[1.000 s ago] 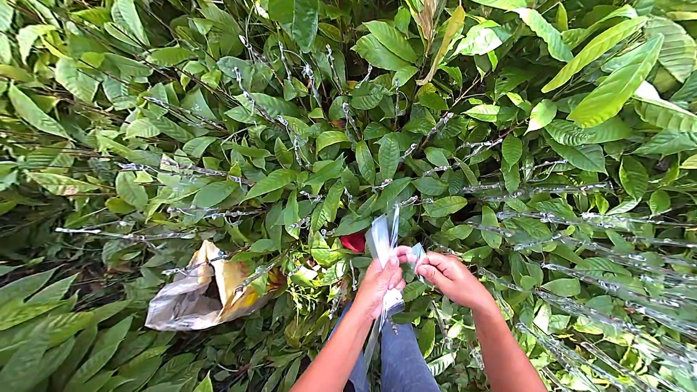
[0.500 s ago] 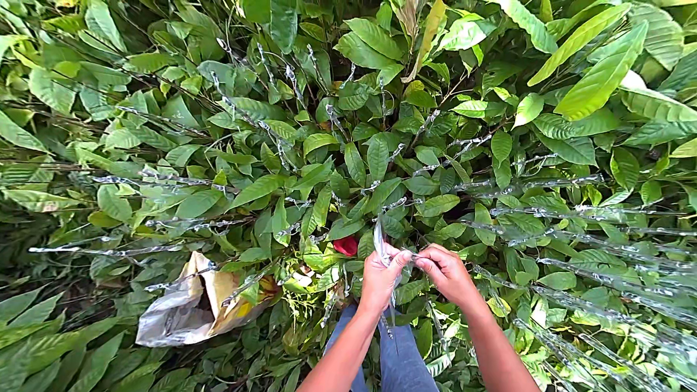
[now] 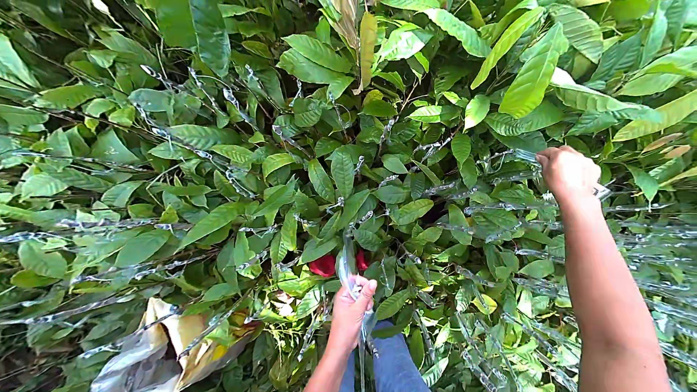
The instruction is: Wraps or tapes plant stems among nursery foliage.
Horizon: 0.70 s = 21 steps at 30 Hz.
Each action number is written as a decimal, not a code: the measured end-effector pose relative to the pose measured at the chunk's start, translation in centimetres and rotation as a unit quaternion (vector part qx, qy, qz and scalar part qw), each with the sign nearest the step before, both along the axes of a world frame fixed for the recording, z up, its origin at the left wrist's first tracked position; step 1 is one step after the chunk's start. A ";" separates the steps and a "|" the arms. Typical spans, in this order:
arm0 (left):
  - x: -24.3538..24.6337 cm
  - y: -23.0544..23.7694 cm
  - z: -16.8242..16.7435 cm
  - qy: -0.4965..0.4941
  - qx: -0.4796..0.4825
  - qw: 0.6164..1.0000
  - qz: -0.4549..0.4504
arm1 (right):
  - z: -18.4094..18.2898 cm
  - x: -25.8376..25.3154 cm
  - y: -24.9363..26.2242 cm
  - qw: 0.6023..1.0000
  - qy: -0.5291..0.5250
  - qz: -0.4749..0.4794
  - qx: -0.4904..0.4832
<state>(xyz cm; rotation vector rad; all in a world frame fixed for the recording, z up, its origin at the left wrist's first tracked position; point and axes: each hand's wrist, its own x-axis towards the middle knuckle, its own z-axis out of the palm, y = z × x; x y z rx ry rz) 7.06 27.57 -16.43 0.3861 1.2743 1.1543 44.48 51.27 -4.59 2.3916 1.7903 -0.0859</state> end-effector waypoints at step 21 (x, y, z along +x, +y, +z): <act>-1.0 -0.7 -0.2 -0.017 -0.021 1.000 -0.006 | -4.5 -4.7 6.9 0.966 -0.126 -0.025 -0.226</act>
